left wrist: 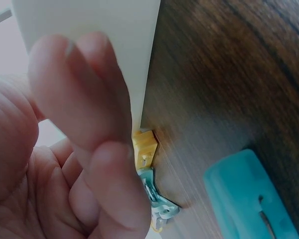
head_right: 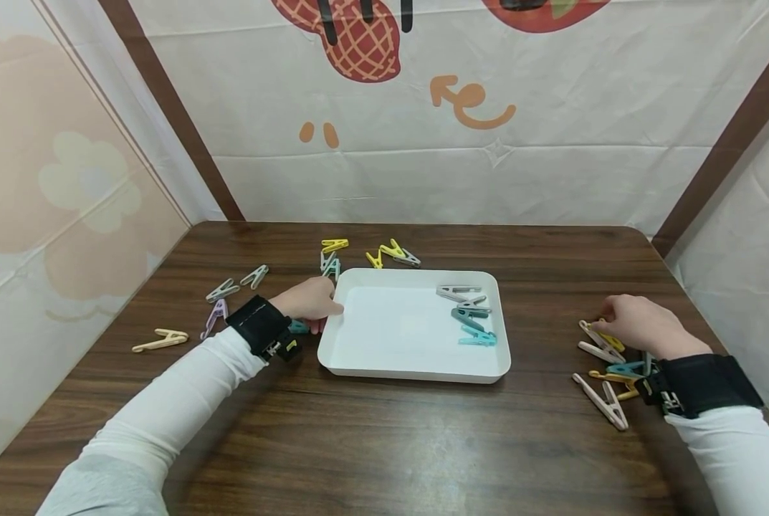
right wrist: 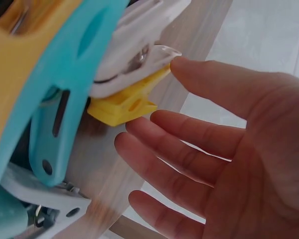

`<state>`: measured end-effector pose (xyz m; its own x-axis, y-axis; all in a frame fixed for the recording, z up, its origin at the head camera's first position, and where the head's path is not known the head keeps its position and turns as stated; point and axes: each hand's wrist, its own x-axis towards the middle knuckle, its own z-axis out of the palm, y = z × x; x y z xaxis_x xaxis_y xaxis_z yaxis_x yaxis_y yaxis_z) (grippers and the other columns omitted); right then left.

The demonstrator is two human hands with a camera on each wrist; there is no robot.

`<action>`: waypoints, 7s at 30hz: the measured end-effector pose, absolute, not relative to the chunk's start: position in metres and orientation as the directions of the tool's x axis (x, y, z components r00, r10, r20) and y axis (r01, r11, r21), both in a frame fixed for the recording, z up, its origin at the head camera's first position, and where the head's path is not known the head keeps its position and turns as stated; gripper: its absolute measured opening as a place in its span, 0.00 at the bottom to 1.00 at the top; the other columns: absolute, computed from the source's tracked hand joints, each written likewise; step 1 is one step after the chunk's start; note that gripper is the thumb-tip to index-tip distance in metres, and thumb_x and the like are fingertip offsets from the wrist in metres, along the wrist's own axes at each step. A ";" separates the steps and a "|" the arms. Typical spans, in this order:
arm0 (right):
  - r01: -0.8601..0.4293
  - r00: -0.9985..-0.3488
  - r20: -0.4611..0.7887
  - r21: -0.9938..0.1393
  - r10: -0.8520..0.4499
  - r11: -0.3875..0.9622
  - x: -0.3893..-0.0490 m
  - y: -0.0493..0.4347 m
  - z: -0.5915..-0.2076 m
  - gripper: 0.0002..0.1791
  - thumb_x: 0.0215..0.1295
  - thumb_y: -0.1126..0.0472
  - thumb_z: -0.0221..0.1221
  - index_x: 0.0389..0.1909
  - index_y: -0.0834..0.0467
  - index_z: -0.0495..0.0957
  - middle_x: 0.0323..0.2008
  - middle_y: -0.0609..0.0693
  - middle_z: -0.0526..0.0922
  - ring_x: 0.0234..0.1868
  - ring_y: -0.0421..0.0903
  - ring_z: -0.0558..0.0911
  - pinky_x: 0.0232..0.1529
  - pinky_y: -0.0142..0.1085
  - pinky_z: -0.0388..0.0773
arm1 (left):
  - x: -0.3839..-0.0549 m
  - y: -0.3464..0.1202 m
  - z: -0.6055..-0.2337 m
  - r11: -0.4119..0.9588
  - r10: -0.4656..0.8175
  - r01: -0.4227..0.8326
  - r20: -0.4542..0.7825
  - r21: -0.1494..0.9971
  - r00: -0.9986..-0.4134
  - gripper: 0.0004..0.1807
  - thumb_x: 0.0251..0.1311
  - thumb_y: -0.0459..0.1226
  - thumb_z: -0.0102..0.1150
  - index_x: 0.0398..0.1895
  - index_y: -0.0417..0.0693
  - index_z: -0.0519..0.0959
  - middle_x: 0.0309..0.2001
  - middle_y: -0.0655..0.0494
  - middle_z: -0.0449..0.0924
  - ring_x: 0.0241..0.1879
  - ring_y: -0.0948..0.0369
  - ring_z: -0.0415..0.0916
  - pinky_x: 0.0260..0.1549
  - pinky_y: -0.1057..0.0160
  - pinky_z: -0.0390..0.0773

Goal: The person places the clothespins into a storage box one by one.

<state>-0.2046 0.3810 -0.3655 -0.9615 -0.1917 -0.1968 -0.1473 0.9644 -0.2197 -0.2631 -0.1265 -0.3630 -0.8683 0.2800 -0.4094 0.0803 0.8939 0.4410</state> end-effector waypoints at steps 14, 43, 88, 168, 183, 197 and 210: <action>-0.154 -0.955 -0.225 -0.190 -0.195 0.970 -0.210 0.373 -0.365 0.15 0.58 0.60 0.64 0.36 0.70 0.79 0.27 0.54 0.81 0.27 0.49 0.77 0.26 0.47 0.75 | -0.263 -0.126 -0.362 0.894 0.276 0.071 -0.419 0.442 -0.865 0.14 0.63 0.34 0.52 0.20 0.37 0.78 0.13 0.51 0.77 0.10 0.62 0.73 0.12 0.69 0.71; -0.261 -0.965 0.025 -0.187 -0.261 0.947 -0.206 0.354 -0.317 0.17 0.63 0.60 0.62 0.42 0.73 0.78 0.29 0.55 0.81 0.31 0.53 0.78 0.33 0.52 0.73 | -0.262 -0.125 -0.364 0.904 0.267 0.080 -0.409 0.420 -0.872 0.16 0.63 0.34 0.52 0.18 0.36 0.78 0.12 0.51 0.77 0.11 0.60 0.75 0.11 0.69 0.70; -0.777 -0.608 0.036 -0.234 -0.793 0.585 -0.181 0.198 -0.353 0.08 0.52 0.71 0.67 0.33 0.58 0.82 0.28 0.43 0.74 0.29 0.38 0.69 0.31 0.33 0.71 | -0.261 -0.126 -0.362 0.906 0.257 0.069 -0.414 0.418 -0.873 0.16 0.64 0.35 0.52 0.20 0.37 0.78 0.12 0.51 0.77 0.10 0.62 0.74 0.12 0.69 0.70; -0.228 -0.956 -0.122 -0.270 -0.268 0.935 -0.184 0.351 -0.334 0.28 0.62 0.55 0.64 0.50 0.76 0.72 0.39 0.64 0.80 0.41 0.61 0.80 0.37 0.53 0.76 | -0.262 -0.125 -0.362 0.911 0.237 0.045 -0.431 0.410 -0.871 0.16 0.65 0.35 0.53 0.21 0.37 0.78 0.13 0.50 0.78 0.10 0.62 0.74 0.12 0.69 0.70; -0.189 -0.925 -0.291 -0.202 -0.243 0.961 -0.187 0.359 -0.363 0.33 0.49 0.49 0.72 0.41 0.73 0.74 0.28 0.55 0.78 0.29 0.51 0.76 0.28 0.45 0.72 | -0.262 -0.124 -0.364 0.914 0.229 0.043 -0.426 0.403 -0.875 0.16 0.66 0.37 0.54 0.21 0.38 0.79 0.15 0.50 0.78 0.11 0.61 0.74 0.12 0.69 0.71; -0.220 -0.944 -0.207 -0.190 -0.258 0.957 -0.186 0.352 -0.366 0.13 0.54 0.57 0.68 0.28 0.61 0.75 0.21 0.46 0.70 0.22 0.43 0.69 0.23 0.38 0.63 | -0.261 -0.125 -0.364 0.914 0.228 0.043 -0.425 0.403 -0.876 0.16 0.66 0.37 0.54 0.22 0.38 0.79 0.15 0.49 0.79 0.11 0.61 0.75 0.13 0.68 0.72; -0.282 -0.957 -0.027 -0.163 -0.290 0.945 -0.183 0.325 -0.346 0.14 0.57 0.57 0.67 0.34 0.64 0.77 0.22 0.46 0.74 0.22 0.43 0.71 0.20 0.40 0.67 | -0.260 -0.125 -0.365 0.907 0.243 0.055 -0.414 0.417 -0.877 0.16 0.65 0.36 0.54 0.20 0.38 0.79 0.14 0.50 0.78 0.10 0.62 0.74 0.12 0.69 0.71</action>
<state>-0.1827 0.3253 -0.3459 -0.9566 -0.2903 -0.0271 -0.2823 0.9454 -0.1628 -0.2605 -0.1251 -0.3645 -0.8772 0.2431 -0.4140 0.0545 0.9072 0.4171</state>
